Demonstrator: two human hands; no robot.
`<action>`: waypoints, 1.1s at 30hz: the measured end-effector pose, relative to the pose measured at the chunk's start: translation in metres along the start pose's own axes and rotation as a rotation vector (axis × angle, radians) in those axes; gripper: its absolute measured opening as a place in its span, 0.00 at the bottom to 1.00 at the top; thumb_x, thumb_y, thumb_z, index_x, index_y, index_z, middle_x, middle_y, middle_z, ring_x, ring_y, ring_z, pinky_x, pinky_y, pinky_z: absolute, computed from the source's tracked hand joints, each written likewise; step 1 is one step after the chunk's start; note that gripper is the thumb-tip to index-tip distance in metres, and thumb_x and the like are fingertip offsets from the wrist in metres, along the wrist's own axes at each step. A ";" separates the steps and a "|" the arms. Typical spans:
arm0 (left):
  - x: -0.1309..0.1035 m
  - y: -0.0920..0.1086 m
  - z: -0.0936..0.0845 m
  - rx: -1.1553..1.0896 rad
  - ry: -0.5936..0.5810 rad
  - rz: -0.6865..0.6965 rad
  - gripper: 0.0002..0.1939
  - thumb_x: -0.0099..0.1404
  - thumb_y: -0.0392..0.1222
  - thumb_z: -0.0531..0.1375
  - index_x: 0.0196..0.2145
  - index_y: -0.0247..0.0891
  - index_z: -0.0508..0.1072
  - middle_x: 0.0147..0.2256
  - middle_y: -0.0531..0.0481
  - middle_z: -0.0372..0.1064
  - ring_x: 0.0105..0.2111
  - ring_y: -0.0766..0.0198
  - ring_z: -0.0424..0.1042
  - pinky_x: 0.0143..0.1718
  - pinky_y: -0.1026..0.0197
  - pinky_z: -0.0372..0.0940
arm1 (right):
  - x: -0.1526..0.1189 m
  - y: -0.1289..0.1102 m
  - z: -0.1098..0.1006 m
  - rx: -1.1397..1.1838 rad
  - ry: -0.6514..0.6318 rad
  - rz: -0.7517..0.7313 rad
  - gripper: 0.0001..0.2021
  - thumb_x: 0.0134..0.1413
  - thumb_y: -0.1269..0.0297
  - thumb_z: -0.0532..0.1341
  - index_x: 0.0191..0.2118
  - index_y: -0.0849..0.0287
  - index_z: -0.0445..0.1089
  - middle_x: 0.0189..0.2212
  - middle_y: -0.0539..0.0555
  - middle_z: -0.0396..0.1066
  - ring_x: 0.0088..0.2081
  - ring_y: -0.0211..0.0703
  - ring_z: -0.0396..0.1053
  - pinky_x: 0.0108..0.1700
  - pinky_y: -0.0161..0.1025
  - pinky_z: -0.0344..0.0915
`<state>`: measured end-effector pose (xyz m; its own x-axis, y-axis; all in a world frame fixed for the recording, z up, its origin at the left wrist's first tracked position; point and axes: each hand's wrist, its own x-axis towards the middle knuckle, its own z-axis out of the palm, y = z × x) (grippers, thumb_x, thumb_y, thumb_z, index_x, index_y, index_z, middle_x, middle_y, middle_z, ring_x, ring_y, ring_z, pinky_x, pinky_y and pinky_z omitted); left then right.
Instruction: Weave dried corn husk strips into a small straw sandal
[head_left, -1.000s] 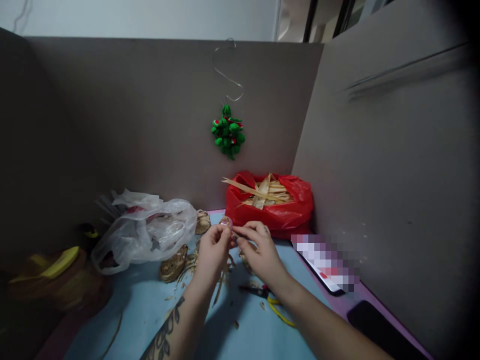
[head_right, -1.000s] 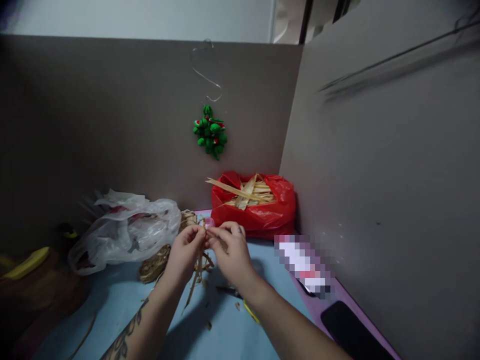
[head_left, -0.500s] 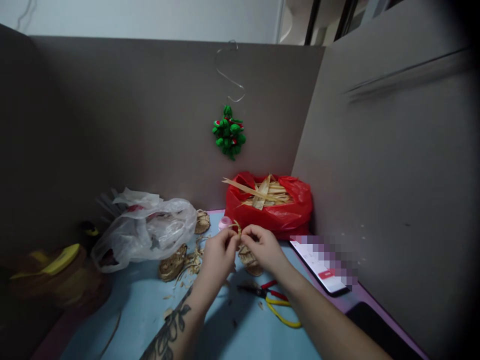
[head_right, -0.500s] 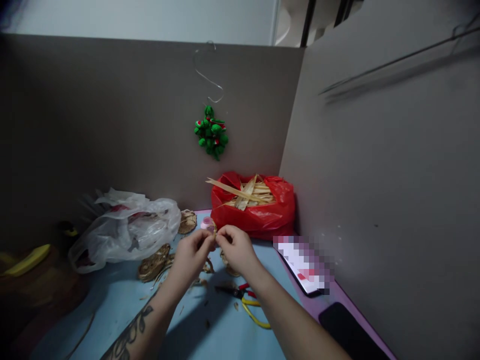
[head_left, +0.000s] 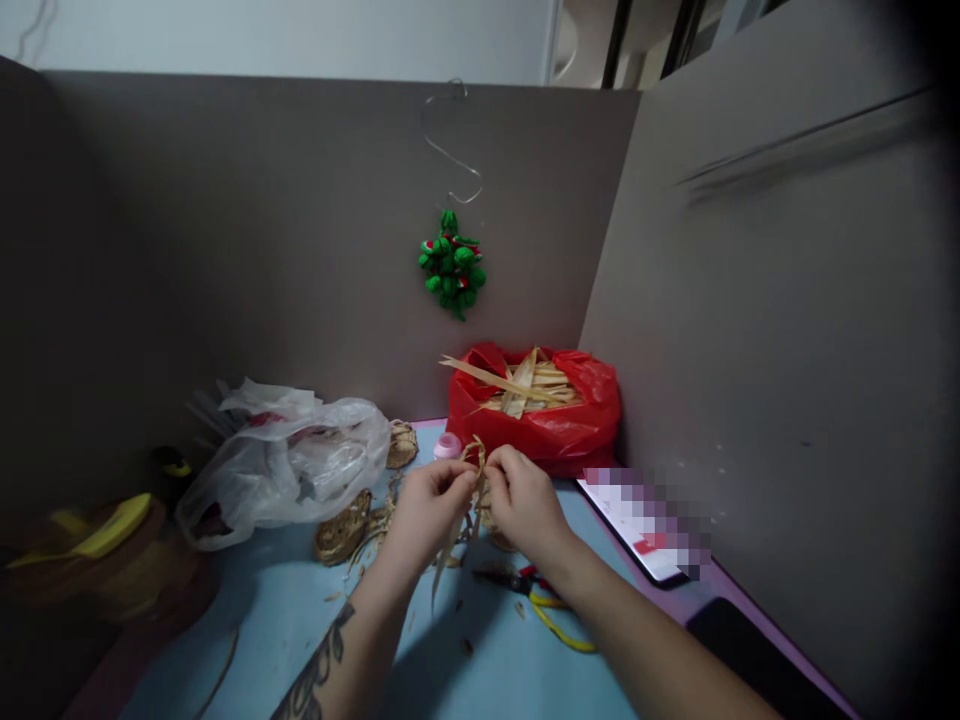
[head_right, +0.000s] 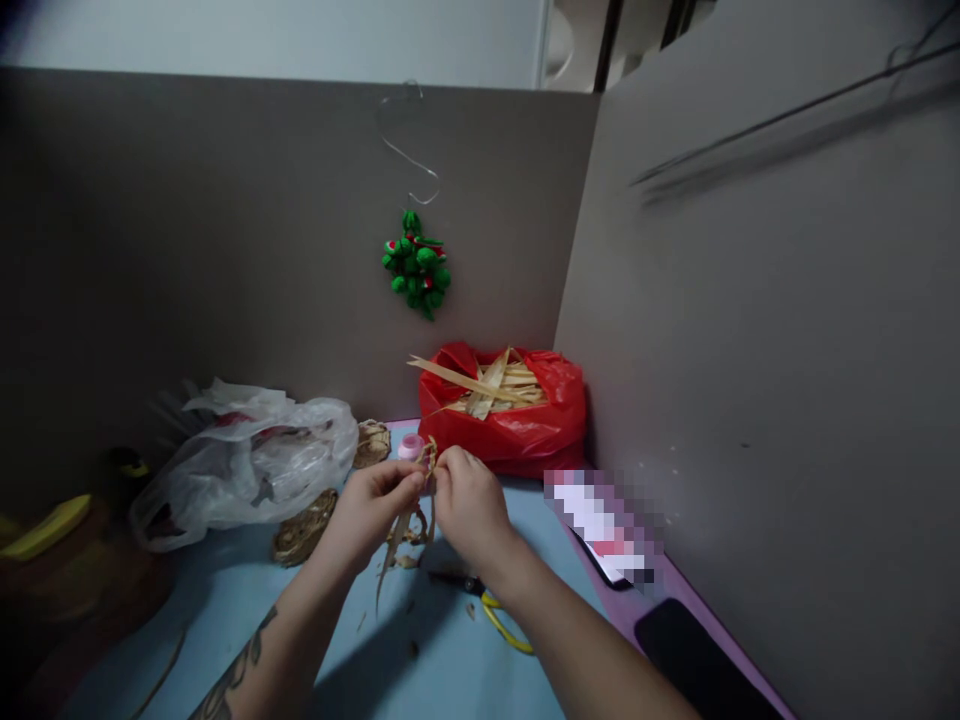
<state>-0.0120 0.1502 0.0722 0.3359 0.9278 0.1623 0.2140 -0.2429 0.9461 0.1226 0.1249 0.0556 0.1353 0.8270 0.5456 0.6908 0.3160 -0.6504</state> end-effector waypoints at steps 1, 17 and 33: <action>-0.001 0.000 0.002 0.027 0.022 0.021 0.11 0.58 0.42 0.57 0.31 0.32 0.76 0.26 0.47 0.74 0.25 0.64 0.69 0.27 0.65 0.61 | 0.000 0.000 0.001 0.025 0.019 0.036 0.05 0.52 0.69 0.51 0.28 0.58 0.61 0.25 0.52 0.65 0.30 0.42 0.64 0.34 0.37 0.56; -0.011 0.002 0.012 0.368 0.166 0.325 0.14 0.62 0.35 0.53 0.44 0.36 0.73 0.41 0.43 0.72 0.41 0.60 0.70 0.44 0.59 0.63 | 0.006 0.007 0.008 0.760 -0.108 0.400 0.07 0.47 0.62 0.57 0.26 0.57 0.58 0.20 0.44 0.57 0.22 0.33 0.55 0.25 0.31 0.53; -0.002 0.003 0.002 0.046 -0.023 0.039 0.09 0.57 0.42 0.54 0.26 0.35 0.70 0.21 0.54 0.63 0.22 0.67 0.63 0.24 0.66 0.57 | 0.006 0.000 -0.006 0.202 -0.127 0.074 0.04 0.51 0.70 0.53 0.28 0.58 0.64 0.25 0.49 0.64 0.31 0.40 0.62 0.33 0.35 0.57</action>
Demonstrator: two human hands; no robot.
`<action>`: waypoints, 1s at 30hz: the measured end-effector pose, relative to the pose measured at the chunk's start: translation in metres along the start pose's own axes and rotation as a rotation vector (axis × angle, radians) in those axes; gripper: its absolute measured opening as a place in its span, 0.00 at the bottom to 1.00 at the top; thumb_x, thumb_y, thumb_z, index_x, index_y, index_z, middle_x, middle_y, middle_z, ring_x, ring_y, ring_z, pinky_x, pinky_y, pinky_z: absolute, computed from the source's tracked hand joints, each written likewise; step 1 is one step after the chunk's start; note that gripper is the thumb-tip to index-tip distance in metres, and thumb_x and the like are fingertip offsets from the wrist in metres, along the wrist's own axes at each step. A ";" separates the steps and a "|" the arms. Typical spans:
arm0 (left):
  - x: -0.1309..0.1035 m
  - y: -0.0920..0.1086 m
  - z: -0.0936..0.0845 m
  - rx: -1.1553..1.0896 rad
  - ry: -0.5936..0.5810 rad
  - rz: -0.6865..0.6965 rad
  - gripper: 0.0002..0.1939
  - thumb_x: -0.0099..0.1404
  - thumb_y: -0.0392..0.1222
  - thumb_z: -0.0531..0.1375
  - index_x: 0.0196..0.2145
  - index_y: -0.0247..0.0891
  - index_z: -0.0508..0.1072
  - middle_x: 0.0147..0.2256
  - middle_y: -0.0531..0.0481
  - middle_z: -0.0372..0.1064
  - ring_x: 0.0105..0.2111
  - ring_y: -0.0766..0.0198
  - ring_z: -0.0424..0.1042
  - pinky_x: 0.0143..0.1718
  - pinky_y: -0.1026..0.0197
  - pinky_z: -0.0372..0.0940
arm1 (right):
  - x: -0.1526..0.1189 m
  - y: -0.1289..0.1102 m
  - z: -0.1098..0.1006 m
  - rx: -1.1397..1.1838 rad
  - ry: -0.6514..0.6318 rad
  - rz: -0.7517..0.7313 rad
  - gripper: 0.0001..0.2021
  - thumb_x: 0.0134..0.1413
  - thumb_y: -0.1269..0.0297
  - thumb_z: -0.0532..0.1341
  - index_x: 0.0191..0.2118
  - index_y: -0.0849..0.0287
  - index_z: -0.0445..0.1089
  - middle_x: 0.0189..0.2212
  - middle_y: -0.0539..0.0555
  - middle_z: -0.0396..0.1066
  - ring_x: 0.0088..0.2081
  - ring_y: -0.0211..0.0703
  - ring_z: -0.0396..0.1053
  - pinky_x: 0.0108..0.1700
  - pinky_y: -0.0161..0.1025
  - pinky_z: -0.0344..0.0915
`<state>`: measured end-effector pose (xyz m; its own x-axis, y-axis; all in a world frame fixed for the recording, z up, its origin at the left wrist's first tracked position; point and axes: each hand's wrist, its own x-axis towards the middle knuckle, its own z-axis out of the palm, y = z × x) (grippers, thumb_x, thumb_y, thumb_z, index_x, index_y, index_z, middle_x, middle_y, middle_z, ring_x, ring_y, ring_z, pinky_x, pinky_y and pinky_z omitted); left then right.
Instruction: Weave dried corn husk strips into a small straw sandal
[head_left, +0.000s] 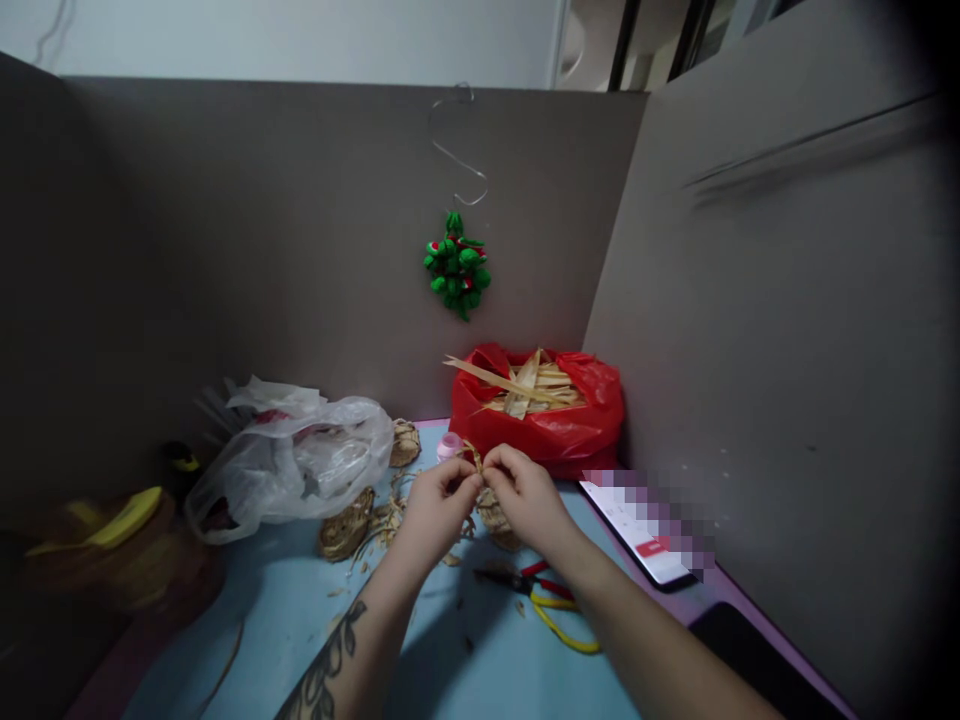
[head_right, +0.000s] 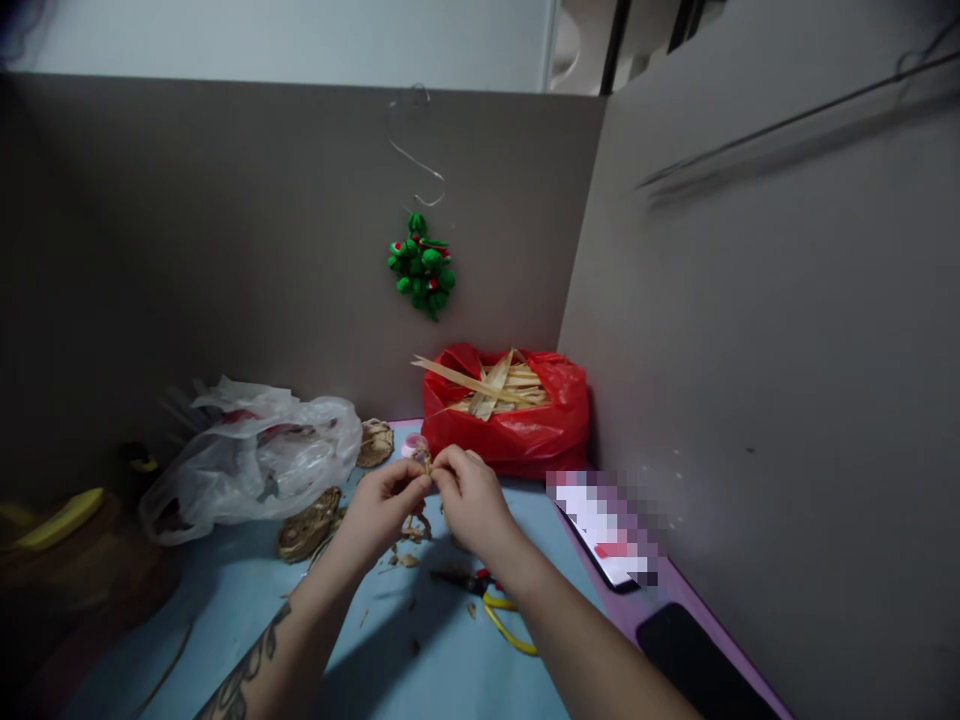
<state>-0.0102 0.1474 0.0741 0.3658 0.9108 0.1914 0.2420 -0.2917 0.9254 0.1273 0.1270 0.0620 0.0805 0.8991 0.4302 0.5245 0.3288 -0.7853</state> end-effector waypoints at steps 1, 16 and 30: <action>0.000 -0.001 0.000 0.001 -0.001 -0.004 0.09 0.57 0.42 0.54 0.26 0.36 0.69 0.21 0.54 0.62 0.21 0.67 0.62 0.23 0.66 0.56 | 0.000 0.000 0.000 0.030 -0.011 0.013 0.04 0.51 0.69 0.54 0.28 0.58 0.64 0.25 0.49 0.64 0.30 0.40 0.62 0.32 0.35 0.57; 0.000 -0.013 0.004 0.124 0.251 -0.001 0.10 0.61 0.42 0.52 0.25 0.37 0.66 0.20 0.55 0.61 0.21 0.68 0.60 0.23 0.67 0.53 | -0.013 -0.009 0.019 0.097 0.096 -0.029 0.12 0.54 0.69 0.56 0.38 0.57 0.76 0.34 0.56 0.70 0.38 0.44 0.67 0.42 0.41 0.64; 0.006 -0.015 0.003 -0.187 0.147 -0.032 0.09 0.60 0.45 0.52 0.27 0.38 0.62 0.22 0.57 0.58 0.21 0.69 0.60 0.22 0.68 0.58 | -0.002 0.002 0.019 0.460 -0.059 0.084 0.13 0.51 0.63 0.58 0.43 0.57 0.71 0.39 0.55 0.72 0.41 0.42 0.69 0.46 0.42 0.66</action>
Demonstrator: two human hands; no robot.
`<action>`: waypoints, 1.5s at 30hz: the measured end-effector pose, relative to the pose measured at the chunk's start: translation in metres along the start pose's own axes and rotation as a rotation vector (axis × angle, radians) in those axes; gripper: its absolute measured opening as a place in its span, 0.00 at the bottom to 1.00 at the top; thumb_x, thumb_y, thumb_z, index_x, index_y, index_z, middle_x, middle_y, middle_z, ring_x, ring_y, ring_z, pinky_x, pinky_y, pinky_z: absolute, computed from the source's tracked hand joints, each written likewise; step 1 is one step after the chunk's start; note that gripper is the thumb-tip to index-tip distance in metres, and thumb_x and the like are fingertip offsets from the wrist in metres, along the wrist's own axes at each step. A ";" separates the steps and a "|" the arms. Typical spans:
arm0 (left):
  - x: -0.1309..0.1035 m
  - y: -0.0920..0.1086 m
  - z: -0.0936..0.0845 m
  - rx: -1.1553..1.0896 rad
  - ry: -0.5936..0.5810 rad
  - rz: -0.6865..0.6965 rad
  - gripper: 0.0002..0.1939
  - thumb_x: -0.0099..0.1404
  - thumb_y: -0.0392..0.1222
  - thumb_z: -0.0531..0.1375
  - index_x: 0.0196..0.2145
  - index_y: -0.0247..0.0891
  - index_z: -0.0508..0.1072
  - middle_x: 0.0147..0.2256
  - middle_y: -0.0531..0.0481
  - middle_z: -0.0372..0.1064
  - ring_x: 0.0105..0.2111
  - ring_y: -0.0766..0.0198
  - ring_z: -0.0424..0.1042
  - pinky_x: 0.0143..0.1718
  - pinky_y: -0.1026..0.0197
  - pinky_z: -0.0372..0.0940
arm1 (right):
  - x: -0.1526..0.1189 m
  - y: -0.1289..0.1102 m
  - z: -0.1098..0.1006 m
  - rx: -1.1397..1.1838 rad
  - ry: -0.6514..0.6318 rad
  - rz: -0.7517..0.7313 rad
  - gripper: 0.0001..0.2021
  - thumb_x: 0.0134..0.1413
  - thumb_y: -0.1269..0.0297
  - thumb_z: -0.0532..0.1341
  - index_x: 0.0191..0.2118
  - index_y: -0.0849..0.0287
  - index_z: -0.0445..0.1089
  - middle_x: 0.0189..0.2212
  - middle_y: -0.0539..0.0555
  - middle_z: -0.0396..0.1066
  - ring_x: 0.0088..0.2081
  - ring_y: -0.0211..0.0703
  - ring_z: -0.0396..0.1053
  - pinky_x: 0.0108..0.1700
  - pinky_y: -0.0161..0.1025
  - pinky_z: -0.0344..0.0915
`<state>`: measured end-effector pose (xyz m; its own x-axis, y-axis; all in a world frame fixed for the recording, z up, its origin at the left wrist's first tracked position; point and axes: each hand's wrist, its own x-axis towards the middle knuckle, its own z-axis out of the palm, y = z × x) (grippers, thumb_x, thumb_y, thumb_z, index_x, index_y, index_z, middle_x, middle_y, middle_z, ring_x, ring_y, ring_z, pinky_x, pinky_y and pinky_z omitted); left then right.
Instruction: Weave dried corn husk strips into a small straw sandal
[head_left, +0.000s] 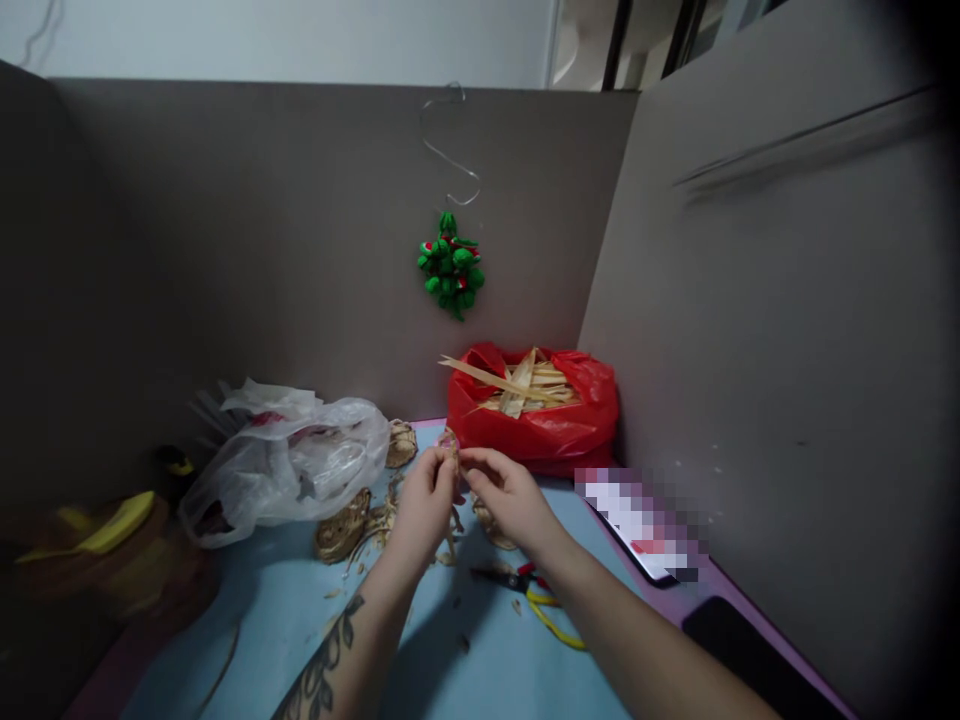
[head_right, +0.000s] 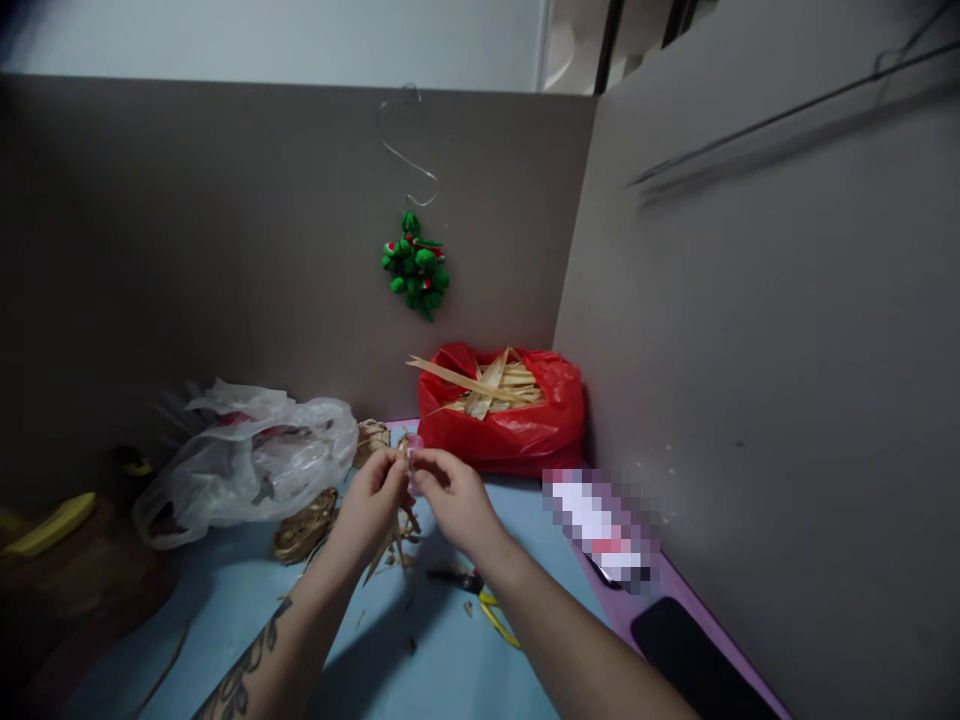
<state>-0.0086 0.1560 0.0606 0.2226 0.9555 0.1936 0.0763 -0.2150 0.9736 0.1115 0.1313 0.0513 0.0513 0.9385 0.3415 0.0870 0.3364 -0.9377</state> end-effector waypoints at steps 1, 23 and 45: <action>-0.001 0.001 0.000 0.028 -0.029 0.005 0.09 0.61 0.46 0.52 0.27 0.38 0.62 0.22 0.57 0.59 0.21 0.69 0.60 0.22 0.68 0.58 | 0.002 0.000 -0.002 0.068 -0.007 0.044 0.14 0.49 0.63 0.59 0.43 0.58 0.70 0.35 0.54 0.72 0.37 0.41 0.70 0.42 0.40 0.67; -0.005 0.016 -0.015 0.540 -0.106 0.274 0.08 0.59 0.36 0.55 0.32 0.37 0.75 0.30 0.49 0.74 0.31 0.63 0.69 0.34 0.64 0.60 | 0.005 0.003 -0.013 -0.256 0.006 0.029 0.06 0.49 0.63 0.55 0.25 0.58 0.61 0.20 0.46 0.59 0.24 0.36 0.58 0.27 0.33 0.55; -0.027 0.006 0.023 0.863 -0.062 0.386 0.23 0.59 0.31 0.52 0.53 0.34 0.67 0.38 0.38 0.67 0.41 0.53 0.67 0.42 0.52 0.65 | 0.006 0.015 -0.006 0.180 0.298 0.190 0.10 0.45 0.59 0.61 0.25 0.58 0.61 0.21 0.46 0.59 0.23 0.34 0.57 0.24 0.31 0.56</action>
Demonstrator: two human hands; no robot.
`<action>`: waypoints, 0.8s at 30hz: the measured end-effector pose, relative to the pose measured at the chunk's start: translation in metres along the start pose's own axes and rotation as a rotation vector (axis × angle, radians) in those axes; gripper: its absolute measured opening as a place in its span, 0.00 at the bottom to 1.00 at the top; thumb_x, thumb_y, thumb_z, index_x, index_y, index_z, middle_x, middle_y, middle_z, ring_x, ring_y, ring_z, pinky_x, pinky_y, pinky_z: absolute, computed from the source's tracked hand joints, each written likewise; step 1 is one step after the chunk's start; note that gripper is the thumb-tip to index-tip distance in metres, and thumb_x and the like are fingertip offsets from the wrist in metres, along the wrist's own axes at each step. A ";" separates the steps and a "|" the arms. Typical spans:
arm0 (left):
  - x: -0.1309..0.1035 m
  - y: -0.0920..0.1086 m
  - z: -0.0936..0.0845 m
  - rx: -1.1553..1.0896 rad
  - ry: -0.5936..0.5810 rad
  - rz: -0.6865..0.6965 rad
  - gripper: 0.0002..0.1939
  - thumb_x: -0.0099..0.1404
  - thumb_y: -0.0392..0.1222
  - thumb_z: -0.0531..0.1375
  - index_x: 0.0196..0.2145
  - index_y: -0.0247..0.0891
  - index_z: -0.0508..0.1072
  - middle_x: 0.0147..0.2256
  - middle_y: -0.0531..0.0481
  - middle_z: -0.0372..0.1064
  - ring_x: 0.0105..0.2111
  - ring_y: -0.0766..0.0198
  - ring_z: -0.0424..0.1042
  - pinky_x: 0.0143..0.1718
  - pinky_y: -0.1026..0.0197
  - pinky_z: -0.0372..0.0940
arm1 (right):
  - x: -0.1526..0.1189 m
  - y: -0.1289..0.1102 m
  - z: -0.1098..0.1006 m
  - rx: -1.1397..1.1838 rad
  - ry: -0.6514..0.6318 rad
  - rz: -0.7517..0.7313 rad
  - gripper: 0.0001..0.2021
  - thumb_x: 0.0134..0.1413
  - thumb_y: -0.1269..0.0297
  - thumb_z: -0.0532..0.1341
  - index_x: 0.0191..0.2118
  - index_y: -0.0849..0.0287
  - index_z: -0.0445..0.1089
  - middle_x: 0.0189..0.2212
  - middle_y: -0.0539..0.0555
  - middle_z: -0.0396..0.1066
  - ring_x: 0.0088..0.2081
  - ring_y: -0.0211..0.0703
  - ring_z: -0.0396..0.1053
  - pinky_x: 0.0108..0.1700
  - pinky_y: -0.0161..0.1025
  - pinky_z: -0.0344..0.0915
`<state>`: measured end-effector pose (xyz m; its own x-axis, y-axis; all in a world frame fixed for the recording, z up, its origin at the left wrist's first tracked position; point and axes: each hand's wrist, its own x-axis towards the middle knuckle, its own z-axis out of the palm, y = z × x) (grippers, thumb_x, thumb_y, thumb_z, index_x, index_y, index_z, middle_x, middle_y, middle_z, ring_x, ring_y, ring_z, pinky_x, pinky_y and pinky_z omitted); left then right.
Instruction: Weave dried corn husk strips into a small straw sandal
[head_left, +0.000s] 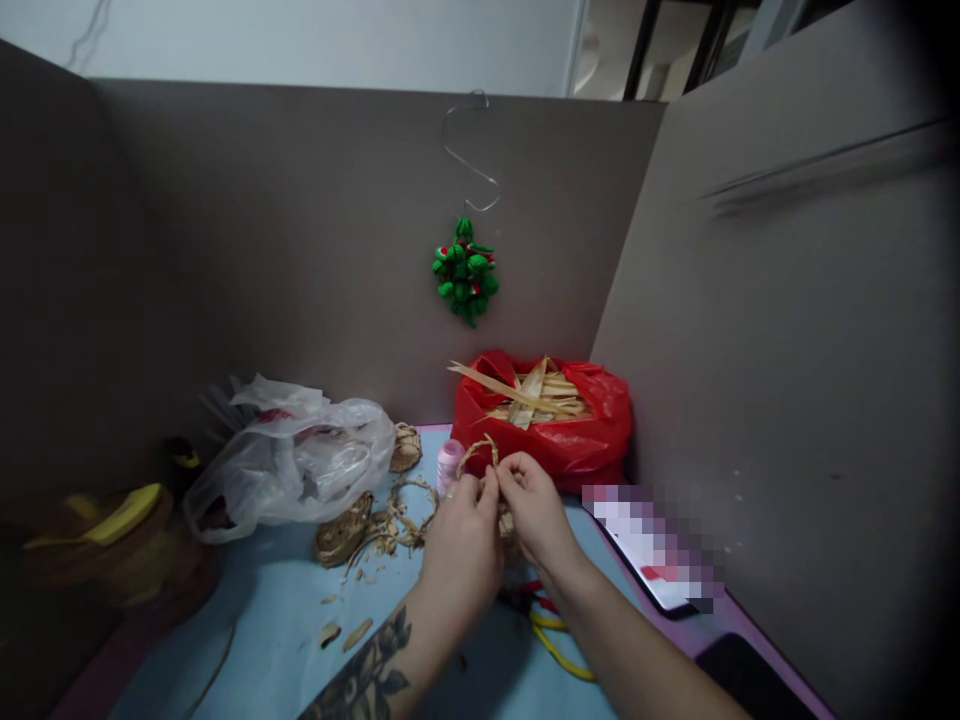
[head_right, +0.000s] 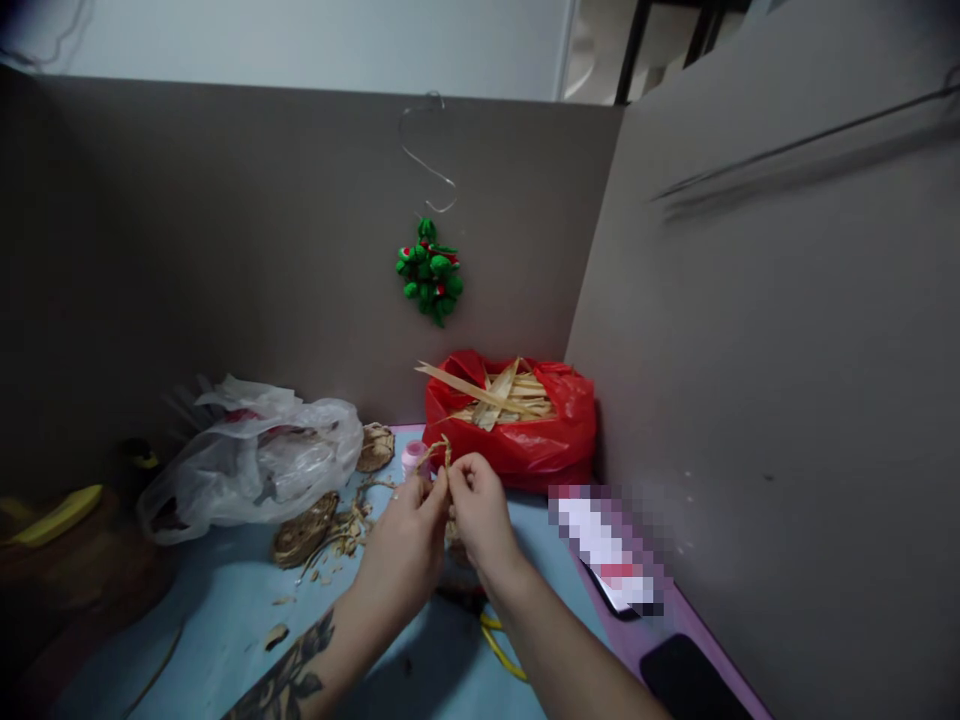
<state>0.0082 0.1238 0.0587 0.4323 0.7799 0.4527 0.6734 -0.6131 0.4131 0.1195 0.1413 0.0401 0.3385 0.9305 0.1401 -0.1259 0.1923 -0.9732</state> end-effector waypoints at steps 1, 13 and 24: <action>0.001 -0.001 -0.001 -0.048 -0.006 0.003 0.23 0.59 0.30 0.52 0.53 0.34 0.67 0.39 0.39 0.67 0.40 0.55 0.67 0.41 0.53 0.65 | 0.000 0.000 -0.001 -0.025 -0.006 -0.021 0.09 0.46 0.60 0.60 0.26 0.58 0.60 0.21 0.45 0.59 0.23 0.34 0.57 0.24 0.31 0.55; 0.018 -0.025 -0.021 -0.553 -0.112 -0.255 0.09 0.59 0.39 0.55 0.30 0.34 0.75 0.26 0.49 0.70 0.27 0.64 0.67 0.28 0.65 0.61 | -0.006 -0.017 -0.002 -0.194 -0.330 -0.072 0.04 0.50 0.65 0.54 0.27 0.57 0.58 0.21 0.45 0.59 0.24 0.35 0.58 0.27 0.33 0.55; 0.016 -0.033 -0.018 -0.949 -0.309 -0.307 0.11 0.63 0.47 0.51 0.29 0.38 0.61 0.24 0.57 0.57 0.23 0.69 0.61 0.24 0.67 0.60 | -0.007 -0.016 -0.003 -0.375 -0.298 -0.159 0.04 0.51 0.66 0.53 0.27 0.57 0.59 0.23 0.46 0.61 0.27 0.37 0.59 0.30 0.34 0.56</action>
<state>-0.0178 0.1543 0.0661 0.5470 0.8352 0.0560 0.0908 -0.1257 0.9879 0.1217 0.1312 0.0540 0.0389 0.9578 0.2847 0.2678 0.2645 -0.9265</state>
